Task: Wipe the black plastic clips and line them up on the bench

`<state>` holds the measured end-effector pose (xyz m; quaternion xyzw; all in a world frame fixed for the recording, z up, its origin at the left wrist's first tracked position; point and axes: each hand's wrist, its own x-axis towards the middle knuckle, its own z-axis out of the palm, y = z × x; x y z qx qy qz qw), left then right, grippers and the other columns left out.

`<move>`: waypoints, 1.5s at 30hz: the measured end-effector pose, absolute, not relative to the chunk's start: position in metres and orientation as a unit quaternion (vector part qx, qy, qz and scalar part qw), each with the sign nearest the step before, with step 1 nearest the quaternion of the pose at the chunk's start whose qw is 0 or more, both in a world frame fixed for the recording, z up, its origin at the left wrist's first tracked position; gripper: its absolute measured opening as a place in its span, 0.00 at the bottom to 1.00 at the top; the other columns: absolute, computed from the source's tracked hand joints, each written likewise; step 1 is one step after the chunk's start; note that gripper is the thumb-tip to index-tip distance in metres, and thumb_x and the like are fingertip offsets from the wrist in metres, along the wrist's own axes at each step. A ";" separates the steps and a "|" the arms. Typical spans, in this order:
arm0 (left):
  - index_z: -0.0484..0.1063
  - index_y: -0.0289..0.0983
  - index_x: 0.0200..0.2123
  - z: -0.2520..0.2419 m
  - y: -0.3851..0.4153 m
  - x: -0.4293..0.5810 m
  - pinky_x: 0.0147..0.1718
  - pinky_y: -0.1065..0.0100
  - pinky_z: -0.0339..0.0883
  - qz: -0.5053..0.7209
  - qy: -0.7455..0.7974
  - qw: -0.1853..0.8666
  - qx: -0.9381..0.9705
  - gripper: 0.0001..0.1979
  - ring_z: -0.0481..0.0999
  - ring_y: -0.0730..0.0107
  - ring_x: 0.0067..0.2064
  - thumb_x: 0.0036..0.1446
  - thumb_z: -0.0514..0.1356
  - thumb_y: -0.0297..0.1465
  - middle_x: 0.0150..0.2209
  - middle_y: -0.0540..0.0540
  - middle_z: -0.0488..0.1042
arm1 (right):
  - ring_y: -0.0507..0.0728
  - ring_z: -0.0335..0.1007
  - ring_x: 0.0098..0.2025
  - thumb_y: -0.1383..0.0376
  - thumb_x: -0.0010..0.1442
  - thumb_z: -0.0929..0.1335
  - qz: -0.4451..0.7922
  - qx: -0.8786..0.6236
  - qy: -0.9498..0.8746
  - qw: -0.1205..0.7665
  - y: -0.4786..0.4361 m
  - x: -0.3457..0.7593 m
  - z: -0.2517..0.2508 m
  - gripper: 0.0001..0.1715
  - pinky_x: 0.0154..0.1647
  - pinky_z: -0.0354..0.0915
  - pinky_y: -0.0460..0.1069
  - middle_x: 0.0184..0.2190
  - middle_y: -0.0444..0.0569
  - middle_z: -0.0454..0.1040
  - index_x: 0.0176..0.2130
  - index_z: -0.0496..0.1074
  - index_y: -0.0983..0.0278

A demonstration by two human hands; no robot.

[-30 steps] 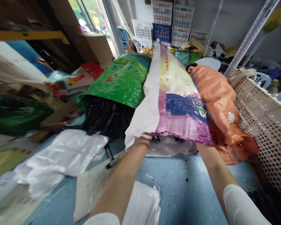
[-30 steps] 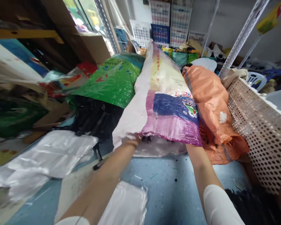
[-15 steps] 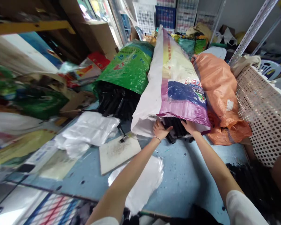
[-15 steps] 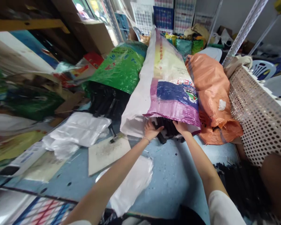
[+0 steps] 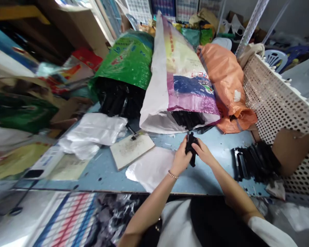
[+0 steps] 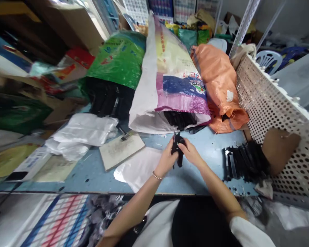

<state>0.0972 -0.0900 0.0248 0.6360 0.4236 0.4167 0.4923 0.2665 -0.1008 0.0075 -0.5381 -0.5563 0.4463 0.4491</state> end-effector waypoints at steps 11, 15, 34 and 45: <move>0.46 0.40 0.72 0.036 -0.144 0.071 0.68 0.49 0.54 0.290 0.427 0.489 0.703 0.38 0.58 0.51 0.71 0.64 0.57 0.36 0.71 0.37 0.56 | 0.53 0.71 0.34 0.44 0.64 0.66 0.537 -0.515 -0.483 0.461 -0.167 0.264 0.010 0.23 0.36 0.68 0.50 0.35 0.45 0.73 0.41 0.71 0.61; 0.47 0.38 0.72 0.037 -0.153 0.076 0.65 0.46 0.57 0.296 0.441 0.432 0.729 0.37 0.61 0.49 0.68 0.63 0.57 0.35 0.68 0.34 0.61 | 0.50 0.62 0.27 0.45 0.65 0.65 0.486 -0.550 -0.514 0.444 -0.166 0.260 0.025 0.23 0.29 0.61 0.46 0.26 0.41 0.68 0.33 0.68 0.61; 0.54 0.38 0.70 0.045 -0.144 0.078 0.70 0.53 0.50 0.296 0.410 0.546 0.668 0.34 0.56 0.55 0.72 0.62 0.57 0.34 0.70 0.41 0.59 | 0.57 0.65 0.31 0.43 0.68 0.59 0.310 -0.560 -0.722 0.264 -0.146 0.276 0.049 0.28 0.32 0.62 0.51 0.27 0.50 0.69 0.31 0.68 0.61; 0.67 0.38 0.59 0.053 -0.122 0.074 0.57 0.56 0.68 0.362 0.473 0.599 0.535 0.25 0.75 0.57 0.54 0.60 0.59 0.36 0.55 0.42 0.75 | 0.58 0.68 0.35 0.43 0.68 0.61 0.205 -0.492 -0.826 0.183 -0.161 0.259 0.057 0.28 0.34 0.59 0.51 0.33 0.54 0.75 0.38 0.72 0.63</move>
